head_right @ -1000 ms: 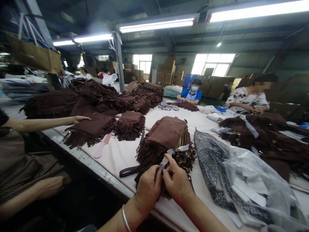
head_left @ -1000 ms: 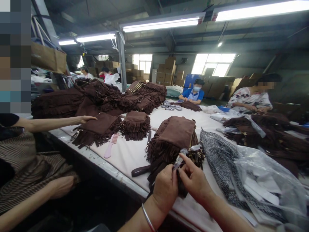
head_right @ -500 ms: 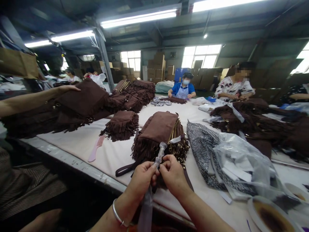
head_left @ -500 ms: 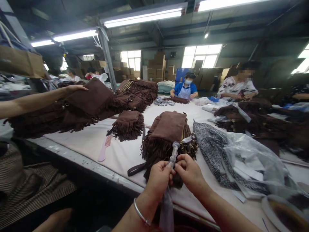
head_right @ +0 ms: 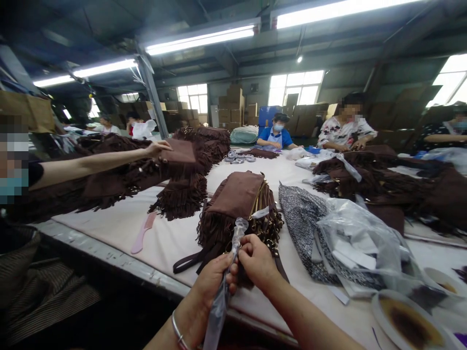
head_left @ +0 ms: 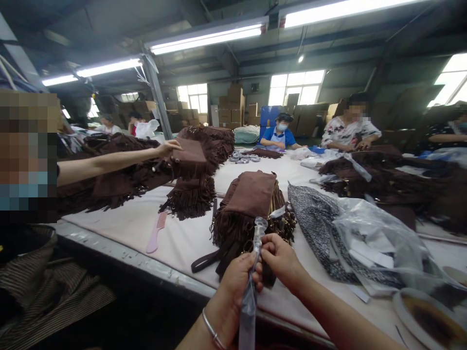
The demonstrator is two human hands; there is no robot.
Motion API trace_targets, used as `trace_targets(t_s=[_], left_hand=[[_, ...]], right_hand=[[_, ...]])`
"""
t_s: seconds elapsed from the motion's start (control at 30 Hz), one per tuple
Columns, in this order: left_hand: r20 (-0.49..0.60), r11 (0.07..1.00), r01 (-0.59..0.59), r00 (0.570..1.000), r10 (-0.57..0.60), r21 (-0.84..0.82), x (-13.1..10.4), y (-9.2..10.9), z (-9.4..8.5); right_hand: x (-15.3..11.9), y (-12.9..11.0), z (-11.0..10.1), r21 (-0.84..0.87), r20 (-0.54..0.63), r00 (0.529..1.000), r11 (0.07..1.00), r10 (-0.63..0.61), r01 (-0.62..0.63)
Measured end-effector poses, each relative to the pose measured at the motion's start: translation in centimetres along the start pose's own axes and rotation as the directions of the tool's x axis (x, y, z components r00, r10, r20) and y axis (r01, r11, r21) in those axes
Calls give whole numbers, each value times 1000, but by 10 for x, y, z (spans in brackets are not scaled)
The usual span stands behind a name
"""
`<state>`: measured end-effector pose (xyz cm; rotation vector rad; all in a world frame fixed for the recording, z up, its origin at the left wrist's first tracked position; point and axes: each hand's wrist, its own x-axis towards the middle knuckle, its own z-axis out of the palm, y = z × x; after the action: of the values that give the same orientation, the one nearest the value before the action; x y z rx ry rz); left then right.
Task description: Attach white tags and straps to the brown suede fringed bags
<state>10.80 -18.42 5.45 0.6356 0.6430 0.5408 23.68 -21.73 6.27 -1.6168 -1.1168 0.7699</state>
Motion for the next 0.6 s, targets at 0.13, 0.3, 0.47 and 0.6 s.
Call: trace_targets(t_s=[0.13,0.3,0.47,0.6], left_hand=[[-16,1000,13,1000,-14,-26,-3,5,1],[-87,994,-81,992,86,69,-2,4,-1],[-128,873,-293,921,367,390,-12,-6,18],[-100,893,-302,931,352,334,-15,-11,29]], right_hand=[[-4,11,-6,-31,-48,998,999,28,-29],[-18,7,-16,-9,-144,988,998,-55,55],[-23,-8,1,447,174,978,875,116,-184],[-21,-6,9,680,335,928,640,164,-358]])
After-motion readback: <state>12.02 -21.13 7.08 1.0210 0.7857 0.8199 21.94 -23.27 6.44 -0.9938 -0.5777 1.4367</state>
